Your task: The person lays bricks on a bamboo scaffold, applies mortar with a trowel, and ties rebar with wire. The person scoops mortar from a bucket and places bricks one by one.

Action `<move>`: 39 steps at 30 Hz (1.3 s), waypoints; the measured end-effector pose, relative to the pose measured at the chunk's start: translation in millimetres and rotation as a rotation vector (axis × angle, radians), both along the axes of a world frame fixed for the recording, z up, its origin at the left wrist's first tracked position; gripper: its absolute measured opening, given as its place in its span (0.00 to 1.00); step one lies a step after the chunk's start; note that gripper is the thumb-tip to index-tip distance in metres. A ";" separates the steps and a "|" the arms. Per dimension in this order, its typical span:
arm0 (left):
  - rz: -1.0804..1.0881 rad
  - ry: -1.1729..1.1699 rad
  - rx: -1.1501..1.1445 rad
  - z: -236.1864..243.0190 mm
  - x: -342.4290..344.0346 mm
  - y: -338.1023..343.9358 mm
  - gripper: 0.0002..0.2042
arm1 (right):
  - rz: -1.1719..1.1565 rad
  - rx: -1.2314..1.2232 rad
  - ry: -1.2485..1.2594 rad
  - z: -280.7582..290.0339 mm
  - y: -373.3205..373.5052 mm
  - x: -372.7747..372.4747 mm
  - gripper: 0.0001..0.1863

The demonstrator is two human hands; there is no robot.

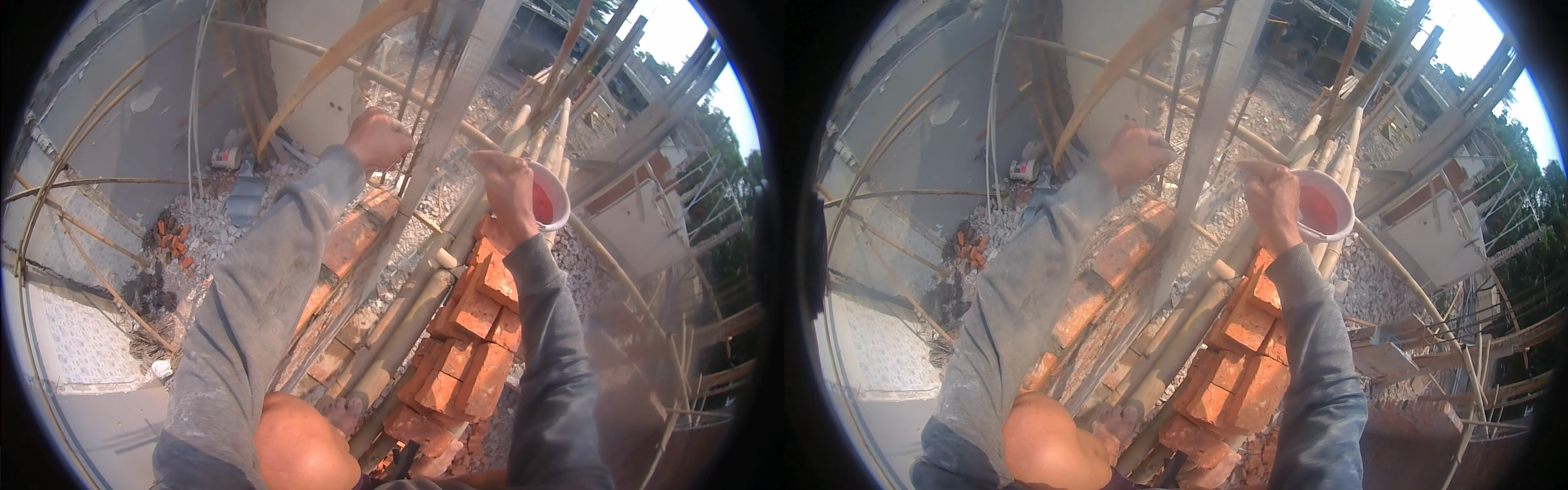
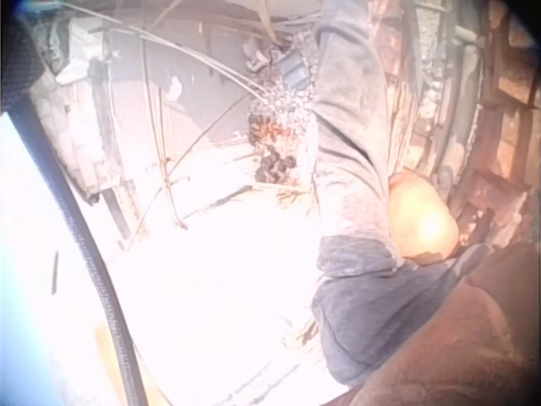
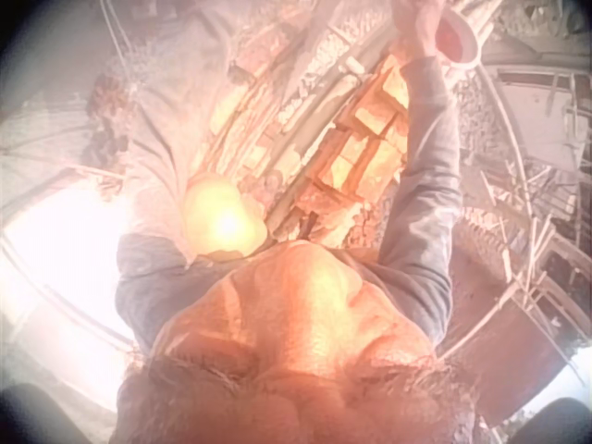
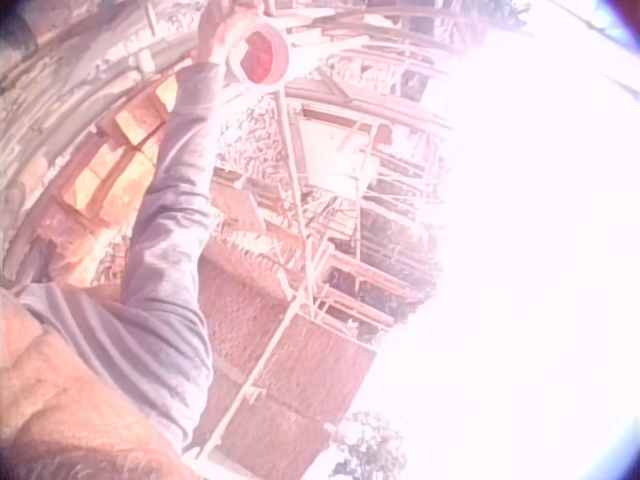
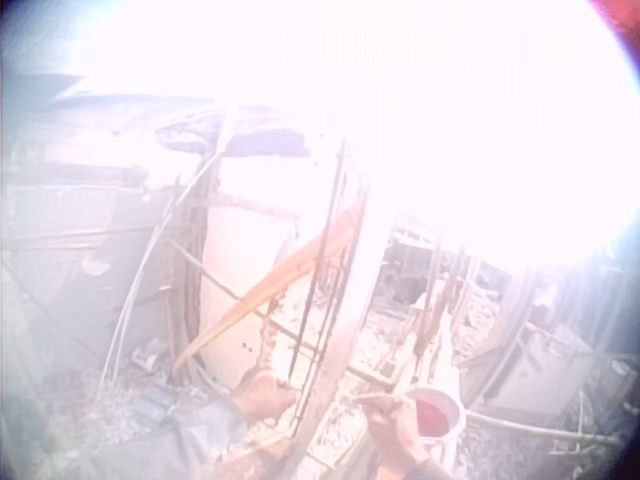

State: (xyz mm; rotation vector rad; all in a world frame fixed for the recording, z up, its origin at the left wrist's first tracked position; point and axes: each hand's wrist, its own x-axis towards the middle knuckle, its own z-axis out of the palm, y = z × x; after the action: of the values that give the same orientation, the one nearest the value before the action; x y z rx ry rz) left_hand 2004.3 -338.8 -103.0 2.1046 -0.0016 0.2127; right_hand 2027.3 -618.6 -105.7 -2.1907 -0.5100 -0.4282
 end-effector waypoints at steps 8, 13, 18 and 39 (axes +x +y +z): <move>0.009 -0.009 0.044 -6.5 11.2 -9.1 0.11 | -0.018 -0.120 -0.094 -2.7 6.6 -25.7 0.14; -0.012 -0.039 0.021 0.3 7.3 -9.9 0.12 | 0.019 -0.051 -0.104 -7.8 18.9 -38.1 0.13; -0.104 0.024 0.028 10.8 -4.3 5.8 0.12 | 0.027 0.011 -0.093 -10.1 34.3 -55.6 0.13; -0.076 -0.087 0.110 22.6 -6.6 0.9 0.10 | 0.085 0.004 -0.115 -14.0 74.0 -83.8 0.09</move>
State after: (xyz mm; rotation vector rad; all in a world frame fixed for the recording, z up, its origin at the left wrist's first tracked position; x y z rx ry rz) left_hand 1997.7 -337.9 -80.4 2.1986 -0.1485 0.2637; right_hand 1943.5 -544.6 -119.7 -2.1400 -0.6621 -0.5112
